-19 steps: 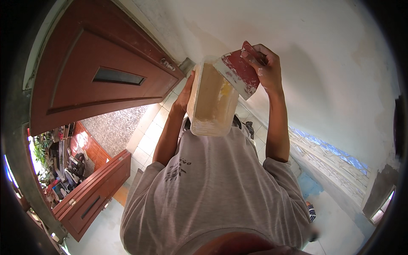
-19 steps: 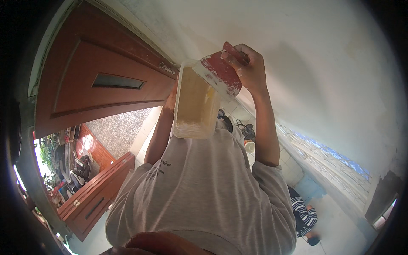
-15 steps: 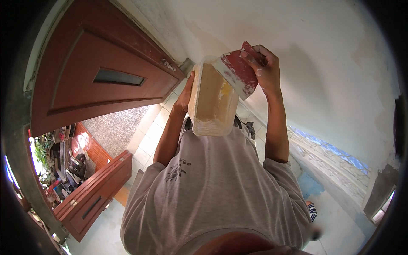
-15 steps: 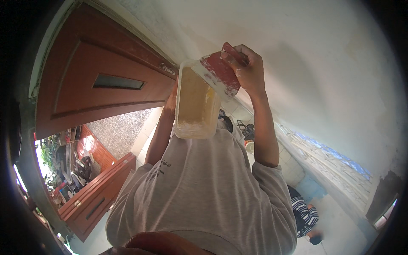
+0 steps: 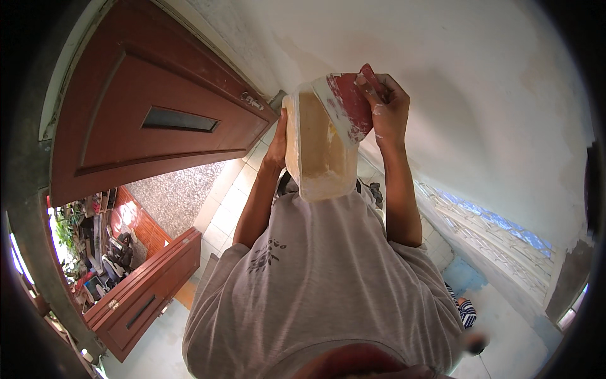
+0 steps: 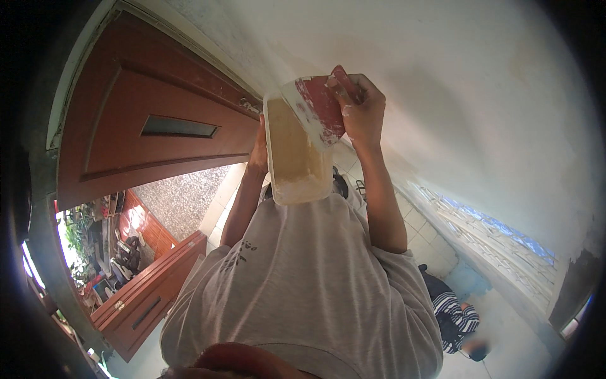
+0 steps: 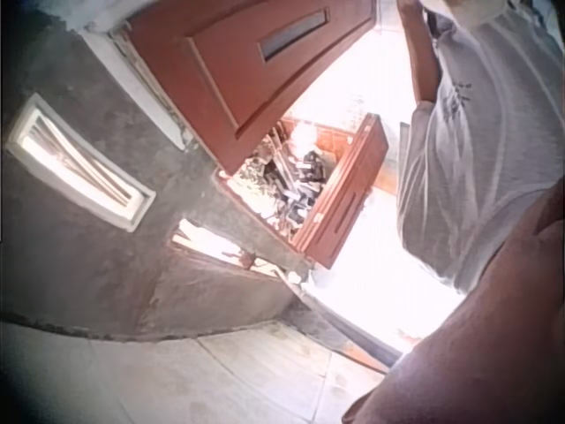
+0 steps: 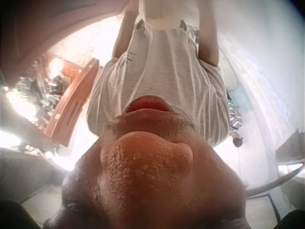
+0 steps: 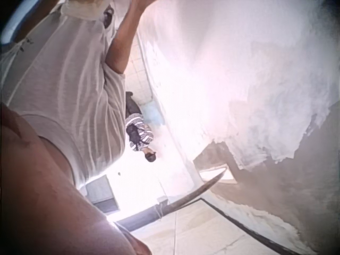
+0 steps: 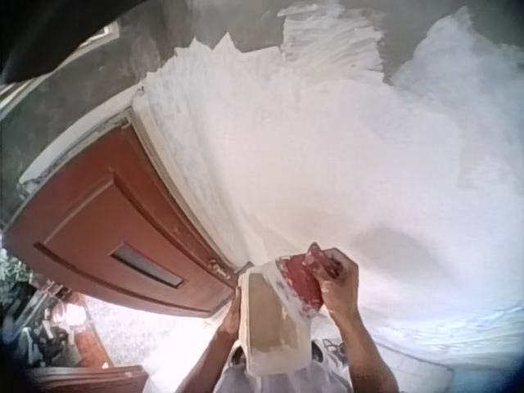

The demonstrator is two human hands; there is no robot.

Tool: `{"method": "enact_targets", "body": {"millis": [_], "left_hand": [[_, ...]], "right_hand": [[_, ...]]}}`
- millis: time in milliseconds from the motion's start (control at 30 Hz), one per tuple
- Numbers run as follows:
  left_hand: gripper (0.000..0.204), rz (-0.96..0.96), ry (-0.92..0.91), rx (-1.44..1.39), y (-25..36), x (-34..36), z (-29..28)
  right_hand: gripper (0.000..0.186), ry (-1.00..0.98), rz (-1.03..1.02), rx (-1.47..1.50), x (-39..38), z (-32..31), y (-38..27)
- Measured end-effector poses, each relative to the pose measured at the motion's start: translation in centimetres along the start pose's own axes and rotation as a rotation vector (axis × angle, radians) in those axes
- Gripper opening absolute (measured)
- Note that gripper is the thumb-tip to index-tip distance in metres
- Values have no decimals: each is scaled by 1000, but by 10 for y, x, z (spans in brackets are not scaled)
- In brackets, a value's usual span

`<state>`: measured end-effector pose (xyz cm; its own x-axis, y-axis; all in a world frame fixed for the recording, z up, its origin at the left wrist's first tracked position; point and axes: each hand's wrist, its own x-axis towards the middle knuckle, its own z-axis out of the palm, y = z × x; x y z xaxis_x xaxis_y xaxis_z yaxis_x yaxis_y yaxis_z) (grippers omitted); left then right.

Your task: The person applies plaster to a concrete wall using a hand-held plastic spreader while holding a container of plaster.

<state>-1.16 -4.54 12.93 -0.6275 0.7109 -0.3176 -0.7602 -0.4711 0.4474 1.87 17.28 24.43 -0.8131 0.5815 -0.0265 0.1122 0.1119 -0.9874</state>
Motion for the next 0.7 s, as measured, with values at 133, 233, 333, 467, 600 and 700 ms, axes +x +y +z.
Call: {"method": "enact_targets", "body": {"millis": [133,233,333,467,600,700], "left_hand": [[74,29,-27,35,-3,0,1],[75,24,-22,15,-8,0,-7],[76,17,0,23,-8,-3,-5],[77,32,38,39,-13,-5,-19],[76,33,94,120,-14,-9,-12],[75,62,89,118,-17,-12,-10]], "right_hand": [[27,65,-10,84,-6,8,2],[29,99,25,33,-7,9,0],[32,119,-49,25,-4,12,11],[29,117,-2,36,-10,14,1],[29,136,-1,-6,-3,16,6],[30,150,-5,21,-1,18,5]]}}
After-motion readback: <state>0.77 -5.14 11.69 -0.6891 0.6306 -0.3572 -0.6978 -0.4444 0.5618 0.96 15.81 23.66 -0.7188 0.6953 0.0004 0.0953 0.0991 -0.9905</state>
